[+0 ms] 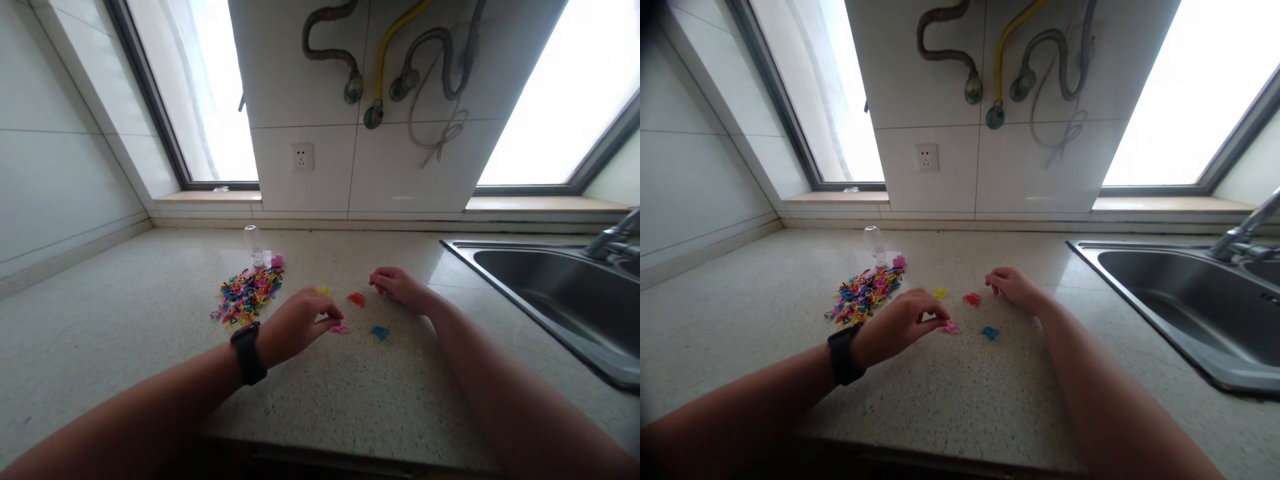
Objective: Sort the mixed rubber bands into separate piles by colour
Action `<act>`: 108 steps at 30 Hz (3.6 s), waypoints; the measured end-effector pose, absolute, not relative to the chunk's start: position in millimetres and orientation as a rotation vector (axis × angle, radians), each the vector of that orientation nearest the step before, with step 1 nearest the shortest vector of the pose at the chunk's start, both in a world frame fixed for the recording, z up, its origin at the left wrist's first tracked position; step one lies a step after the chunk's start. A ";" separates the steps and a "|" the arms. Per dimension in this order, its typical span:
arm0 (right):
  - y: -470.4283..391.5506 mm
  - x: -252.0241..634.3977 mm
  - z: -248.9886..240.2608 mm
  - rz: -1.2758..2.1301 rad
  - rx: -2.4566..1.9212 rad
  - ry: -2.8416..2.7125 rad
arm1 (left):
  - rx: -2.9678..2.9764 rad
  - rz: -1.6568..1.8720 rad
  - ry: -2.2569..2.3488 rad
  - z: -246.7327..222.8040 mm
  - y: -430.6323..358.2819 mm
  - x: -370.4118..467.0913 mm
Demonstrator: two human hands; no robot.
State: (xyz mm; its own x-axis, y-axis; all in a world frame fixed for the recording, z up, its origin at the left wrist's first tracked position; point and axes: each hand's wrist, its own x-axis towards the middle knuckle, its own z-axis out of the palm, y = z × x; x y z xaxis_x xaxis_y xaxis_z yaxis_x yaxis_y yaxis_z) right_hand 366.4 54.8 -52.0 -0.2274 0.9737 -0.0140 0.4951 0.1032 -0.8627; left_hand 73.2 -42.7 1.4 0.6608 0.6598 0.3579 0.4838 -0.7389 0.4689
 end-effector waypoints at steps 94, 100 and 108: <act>-26.4 330.2 9.8 1.267 -0.850 -1.640 | 3.191 0.537 -0.088 -44.1 -115.2 103.4; -24.9 338.8 10.0 1.281 -0.810 -1.614 | 3.165 0.506 -0.074 -43.1 -115.9 103.8; -21.6 340.8 7.5 1.275 -0.848 -1.582 | 3.150 0.529 -0.070 -47.8 -115.1 103.4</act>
